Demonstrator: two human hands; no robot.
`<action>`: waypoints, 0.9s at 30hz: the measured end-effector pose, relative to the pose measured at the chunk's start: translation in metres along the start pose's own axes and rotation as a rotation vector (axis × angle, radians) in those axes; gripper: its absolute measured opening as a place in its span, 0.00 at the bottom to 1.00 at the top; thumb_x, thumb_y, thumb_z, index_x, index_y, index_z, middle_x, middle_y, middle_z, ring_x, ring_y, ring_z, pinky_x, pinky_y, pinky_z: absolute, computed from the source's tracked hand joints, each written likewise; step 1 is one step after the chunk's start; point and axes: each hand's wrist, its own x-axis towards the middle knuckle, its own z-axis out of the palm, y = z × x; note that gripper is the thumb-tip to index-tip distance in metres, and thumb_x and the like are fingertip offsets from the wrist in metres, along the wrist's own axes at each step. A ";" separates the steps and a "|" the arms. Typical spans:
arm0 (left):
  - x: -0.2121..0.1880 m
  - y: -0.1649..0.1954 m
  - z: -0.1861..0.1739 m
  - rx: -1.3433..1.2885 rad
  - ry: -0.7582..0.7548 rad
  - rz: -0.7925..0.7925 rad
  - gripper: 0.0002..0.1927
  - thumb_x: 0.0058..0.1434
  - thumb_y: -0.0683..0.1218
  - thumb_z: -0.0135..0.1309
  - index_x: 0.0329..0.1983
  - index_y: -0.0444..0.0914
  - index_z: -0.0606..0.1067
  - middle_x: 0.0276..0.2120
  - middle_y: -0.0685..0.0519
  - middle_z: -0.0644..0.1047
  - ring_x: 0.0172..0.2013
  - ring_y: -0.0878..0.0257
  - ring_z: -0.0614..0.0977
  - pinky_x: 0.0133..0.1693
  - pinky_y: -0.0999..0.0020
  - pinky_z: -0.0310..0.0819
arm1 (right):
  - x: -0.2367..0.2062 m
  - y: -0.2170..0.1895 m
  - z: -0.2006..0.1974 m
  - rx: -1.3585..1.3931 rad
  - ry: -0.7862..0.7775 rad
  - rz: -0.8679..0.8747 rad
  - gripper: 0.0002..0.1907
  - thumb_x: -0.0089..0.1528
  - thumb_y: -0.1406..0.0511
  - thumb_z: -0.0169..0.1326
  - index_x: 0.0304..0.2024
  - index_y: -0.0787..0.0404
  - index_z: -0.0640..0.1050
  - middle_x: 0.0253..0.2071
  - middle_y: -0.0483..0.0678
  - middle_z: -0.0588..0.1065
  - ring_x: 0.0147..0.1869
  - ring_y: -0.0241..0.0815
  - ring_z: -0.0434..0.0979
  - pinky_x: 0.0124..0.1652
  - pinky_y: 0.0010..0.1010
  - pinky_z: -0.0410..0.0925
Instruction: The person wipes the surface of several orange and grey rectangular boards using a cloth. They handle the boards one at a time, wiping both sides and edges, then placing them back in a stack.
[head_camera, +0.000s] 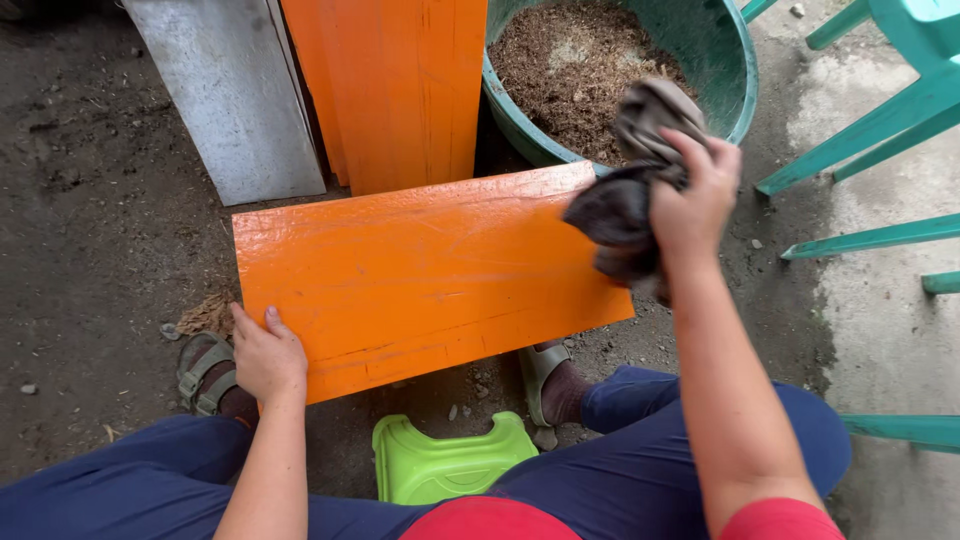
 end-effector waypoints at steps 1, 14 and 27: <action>0.000 -0.001 0.000 0.002 0.001 -0.001 0.31 0.76 0.58 0.42 0.74 0.35 0.61 0.62 0.39 0.74 0.55 0.40 0.78 0.45 0.45 0.75 | 0.002 -0.030 0.012 0.072 0.023 -0.083 0.26 0.59 0.76 0.56 0.58 0.52 0.82 0.57 0.51 0.69 0.66 0.53 0.70 0.67 0.40 0.64; -0.009 -0.005 -0.006 0.040 0.031 0.014 0.28 0.75 0.55 0.47 0.72 0.36 0.66 0.55 0.38 0.78 0.47 0.39 0.81 0.41 0.43 0.75 | -0.198 -0.249 0.143 -0.070 -0.601 -0.409 0.28 0.57 0.61 0.60 0.60 0.36 0.76 0.76 0.61 0.56 0.75 0.78 0.51 0.61 0.82 0.45; -0.018 -0.016 -0.019 0.036 0.066 0.061 0.25 0.77 0.53 0.48 0.71 0.35 0.67 0.55 0.37 0.77 0.49 0.38 0.80 0.45 0.45 0.74 | -0.144 -0.144 0.179 -0.156 -0.529 -0.197 0.35 0.44 0.54 0.70 0.56 0.31 0.78 0.73 0.51 0.60 0.74 0.68 0.59 0.60 0.78 0.54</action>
